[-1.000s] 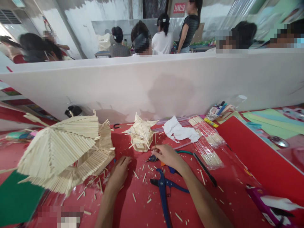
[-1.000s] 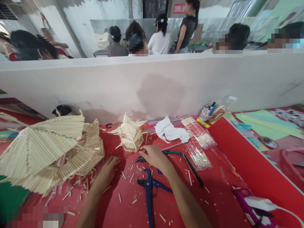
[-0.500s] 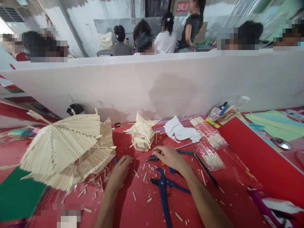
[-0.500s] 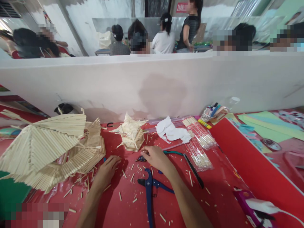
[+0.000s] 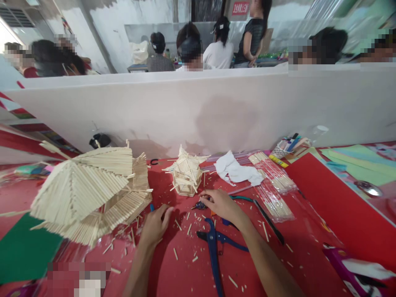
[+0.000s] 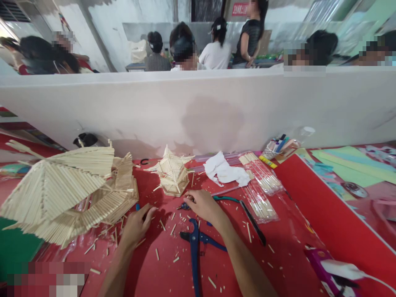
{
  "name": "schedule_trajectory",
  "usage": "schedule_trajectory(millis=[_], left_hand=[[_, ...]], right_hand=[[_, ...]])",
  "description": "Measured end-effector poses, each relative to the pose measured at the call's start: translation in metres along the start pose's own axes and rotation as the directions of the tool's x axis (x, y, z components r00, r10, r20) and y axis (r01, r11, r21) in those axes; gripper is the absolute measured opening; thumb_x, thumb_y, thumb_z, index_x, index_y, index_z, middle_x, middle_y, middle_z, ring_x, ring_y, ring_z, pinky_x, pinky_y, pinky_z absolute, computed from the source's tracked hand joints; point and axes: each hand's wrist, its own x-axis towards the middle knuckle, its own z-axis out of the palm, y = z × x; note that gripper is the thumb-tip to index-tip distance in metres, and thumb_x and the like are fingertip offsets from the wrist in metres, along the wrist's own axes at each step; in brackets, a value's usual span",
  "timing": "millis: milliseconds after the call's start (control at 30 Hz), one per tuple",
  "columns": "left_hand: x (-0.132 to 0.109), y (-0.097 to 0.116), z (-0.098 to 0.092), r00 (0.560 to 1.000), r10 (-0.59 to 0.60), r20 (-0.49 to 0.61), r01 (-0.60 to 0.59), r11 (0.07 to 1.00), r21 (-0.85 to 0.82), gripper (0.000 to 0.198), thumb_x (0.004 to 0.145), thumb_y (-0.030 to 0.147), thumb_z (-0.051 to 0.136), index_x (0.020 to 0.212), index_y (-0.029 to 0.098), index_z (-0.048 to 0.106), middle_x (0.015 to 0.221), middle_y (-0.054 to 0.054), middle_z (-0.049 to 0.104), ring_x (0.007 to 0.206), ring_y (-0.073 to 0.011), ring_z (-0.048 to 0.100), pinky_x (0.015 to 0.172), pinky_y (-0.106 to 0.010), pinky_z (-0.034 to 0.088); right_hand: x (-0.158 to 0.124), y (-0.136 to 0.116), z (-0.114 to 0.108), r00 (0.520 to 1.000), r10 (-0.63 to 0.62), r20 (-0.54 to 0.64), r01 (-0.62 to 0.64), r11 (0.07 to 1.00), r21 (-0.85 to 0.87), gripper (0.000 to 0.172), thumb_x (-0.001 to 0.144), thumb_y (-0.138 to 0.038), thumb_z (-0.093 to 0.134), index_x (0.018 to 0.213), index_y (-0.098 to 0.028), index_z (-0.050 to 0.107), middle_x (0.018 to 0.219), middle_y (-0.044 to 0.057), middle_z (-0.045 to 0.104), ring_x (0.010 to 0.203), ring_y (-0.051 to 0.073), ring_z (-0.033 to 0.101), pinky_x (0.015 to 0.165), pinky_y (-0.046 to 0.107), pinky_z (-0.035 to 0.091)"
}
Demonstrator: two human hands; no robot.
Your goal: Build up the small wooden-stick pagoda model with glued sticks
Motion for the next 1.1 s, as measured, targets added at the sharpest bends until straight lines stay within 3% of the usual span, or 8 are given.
schedule_trajectory(millis=[67,200,300,667,1100], left_hand=[[0.0,0.005,-0.004,0.999,0.006,-0.036,-0.005,1.0,0.016,0.035,0.099,0.039,0.04,0.085,0.019,0.065,0.076,-0.003,0.071,0.071,-0.0178,0.069,0.065,-0.026,0.047],[0.002,0.004,-0.005,0.996,0.018,-0.09,-0.006,0.991,0.132,0.022,0.096,0.026,0.045,0.102,0.021,0.065,0.098,-0.006,0.071,0.087,-0.0201,0.069,0.074,-0.029,0.048],[0.004,-0.001,-0.003,0.995,0.046,-0.09,-0.029,0.982,0.185,0.024,0.093,0.018,0.046,0.107,0.021,0.065,0.106,-0.007,0.069,0.093,-0.021,0.067,0.08,-0.031,0.048],[0.005,-0.023,0.016,0.996,0.087,0.0,-0.085,0.975,0.204,0.021,0.097,0.021,0.044,0.092,0.02,0.064,0.094,-0.007,0.066,0.085,-0.02,0.063,0.073,-0.03,0.045],[0.005,-0.025,0.018,0.995,0.088,0.037,-0.094,0.974,0.207,0.017,0.096,0.02,0.045,0.103,0.021,0.06,0.101,-0.008,0.066,0.096,-0.0231,0.062,0.081,-0.034,0.047]], right_hand=[[0.0,0.001,0.0,1.0,0.001,-0.004,-0.001,1.0,0.002,0.028,0.096,-0.036,0.053,0.104,-0.018,0.073,0.088,0.007,0.076,0.074,0.019,0.068,0.068,0.027,0.042],[0.0,0.003,0.001,1.0,0.004,-0.01,-0.004,1.0,0.005,0.028,0.096,-0.036,0.053,0.104,-0.018,0.073,0.087,0.007,0.076,0.075,0.02,0.068,0.066,0.027,0.043],[0.001,0.005,0.002,1.0,0.005,-0.003,-0.005,1.0,0.008,0.027,0.096,-0.035,0.053,0.104,-0.018,0.073,0.089,0.008,0.076,0.076,0.02,0.069,0.066,0.026,0.044],[0.001,0.008,0.003,1.0,-0.003,-0.004,0.003,1.0,0.008,0.026,0.096,-0.036,0.054,0.103,-0.018,0.073,0.089,0.007,0.076,0.075,0.019,0.069,0.067,0.026,0.044],[0.002,0.008,0.004,1.0,0.002,0.018,-0.002,1.0,0.025,0.026,0.096,-0.034,0.054,0.104,-0.018,0.073,0.091,0.007,0.076,0.077,0.019,0.069,0.069,0.026,0.044]])
